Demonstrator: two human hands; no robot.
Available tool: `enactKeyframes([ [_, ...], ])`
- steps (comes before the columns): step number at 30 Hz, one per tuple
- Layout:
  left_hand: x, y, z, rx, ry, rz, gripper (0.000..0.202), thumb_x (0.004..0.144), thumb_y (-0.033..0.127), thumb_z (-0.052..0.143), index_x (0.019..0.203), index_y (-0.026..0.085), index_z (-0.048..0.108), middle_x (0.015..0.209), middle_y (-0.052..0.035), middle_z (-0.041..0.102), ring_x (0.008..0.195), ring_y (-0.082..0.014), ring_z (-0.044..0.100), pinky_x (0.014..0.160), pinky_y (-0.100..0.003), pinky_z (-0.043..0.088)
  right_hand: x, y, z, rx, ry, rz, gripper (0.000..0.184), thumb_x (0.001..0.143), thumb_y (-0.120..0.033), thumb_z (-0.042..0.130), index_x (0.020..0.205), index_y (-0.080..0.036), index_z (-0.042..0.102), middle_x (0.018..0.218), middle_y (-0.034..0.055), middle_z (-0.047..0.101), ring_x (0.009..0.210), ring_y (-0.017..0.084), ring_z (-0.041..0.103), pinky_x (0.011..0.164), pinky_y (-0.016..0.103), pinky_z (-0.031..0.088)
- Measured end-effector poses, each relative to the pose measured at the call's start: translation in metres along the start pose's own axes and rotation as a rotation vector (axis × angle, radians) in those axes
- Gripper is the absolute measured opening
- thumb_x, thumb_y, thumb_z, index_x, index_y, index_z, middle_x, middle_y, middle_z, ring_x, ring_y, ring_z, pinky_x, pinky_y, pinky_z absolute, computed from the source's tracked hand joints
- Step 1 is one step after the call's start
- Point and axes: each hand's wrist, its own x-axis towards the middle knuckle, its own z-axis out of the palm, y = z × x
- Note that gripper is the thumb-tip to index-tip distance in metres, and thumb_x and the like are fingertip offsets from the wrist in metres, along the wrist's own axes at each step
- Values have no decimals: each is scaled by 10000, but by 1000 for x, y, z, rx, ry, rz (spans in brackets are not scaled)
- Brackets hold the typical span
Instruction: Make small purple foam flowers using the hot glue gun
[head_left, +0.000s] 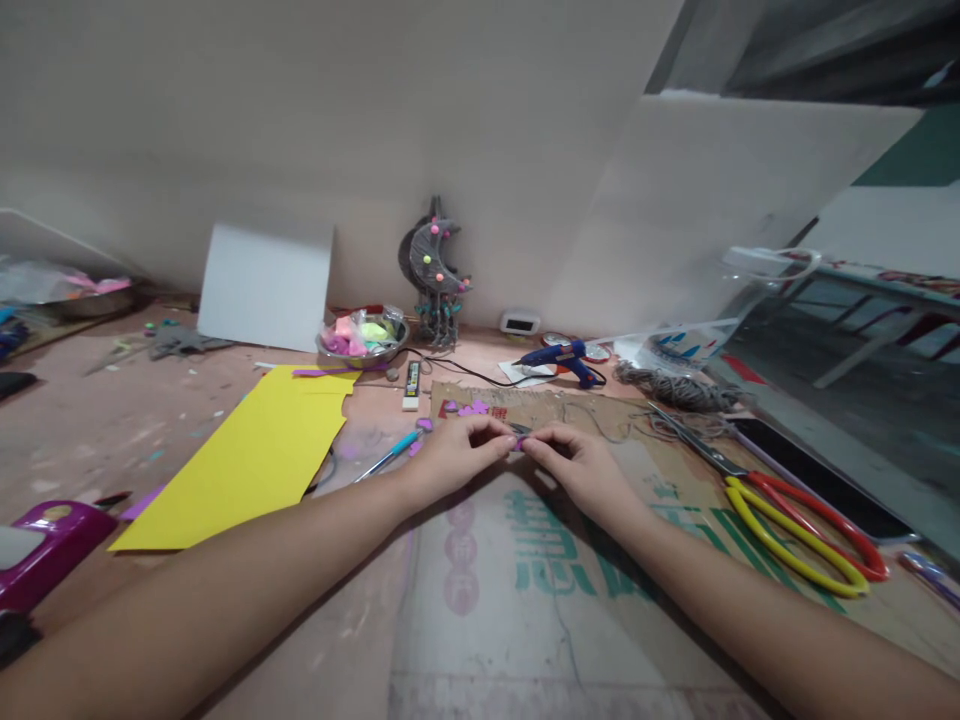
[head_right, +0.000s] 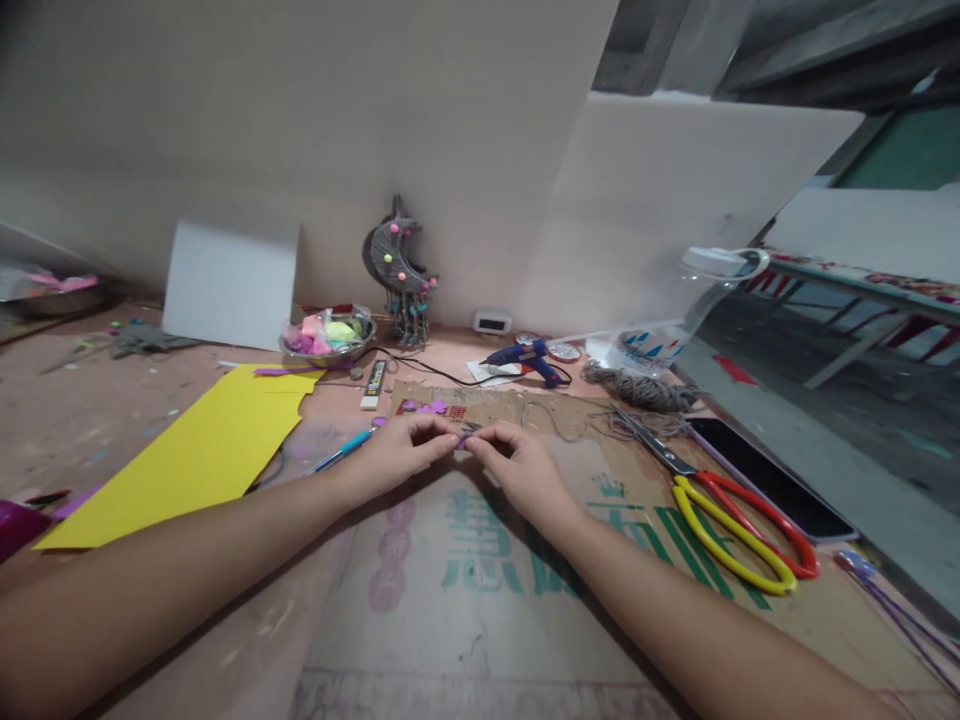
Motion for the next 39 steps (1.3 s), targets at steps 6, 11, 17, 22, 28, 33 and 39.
enactKeyframes([
  [6,-2,4,1,18,-38,11,246,780,332,565,919,159,671,919,-59,678,865,-184,601,771,-272,438,-1,0,3,-33,-46,-56,197,791,-326,554,700,-175,642,730,26,657,703,166,594,663,275,449],
  [11,-2,6,1,-15,28,-41,230,772,346,576,845,147,665,846,-52,669,781,-163,591,712,-253,436,12,2,-21,-95,96,-70,199,824,-326,515,836,-170,638,801,41,671,733,173,609,667,281,466],
  [17,1,1,-1,-53,59,-93,291,752,421,586,833,149,649,686,-16,614,621,-122,531,562,-218,394,24,17,-42,-429,8,-159,227,827,-237,520,986,-147,655,959,96,672,866,206,606,776,325,458],
  [22,3,-6,-1,-58,41,-76,322,759,439,574,862,142,642,746,-34,623,657,-124,538,571,-218,394,18,19,-25,-729,-213,-265,224,842,-242,522,970,-167,689,885,101,640,832,215,586,743,311,438],
  [28,2,-3,0,-102,14,-98,274,771,410,576,832,145,612,732,-18,605,635,-108,529,563,-208,382,18,18,-24,-795,-109,-244,253,868,-194,426,892,-141,673,822,99,653,758,203,595,688,297,430],
  [33,3,-5,0,-126,20,-77,263,772,400,579,829,145,603,717,-2,588,622,-96,508,559,-201,369,22,21,-40,-676,162,-234,329,887,-192,362,1109,-143,600,985,122,668,880,243,606,751,353,448],
  [39,4,-9,0,-148,28,-44,247,783,386,567,808,142,588,765,-14,595,677,-106,529,601,-204,383,20,16,-44,-565,228,-331,341,918,-275,343,1164,-161,552,1119,122,633,1031,258,576,847,398,449],
])
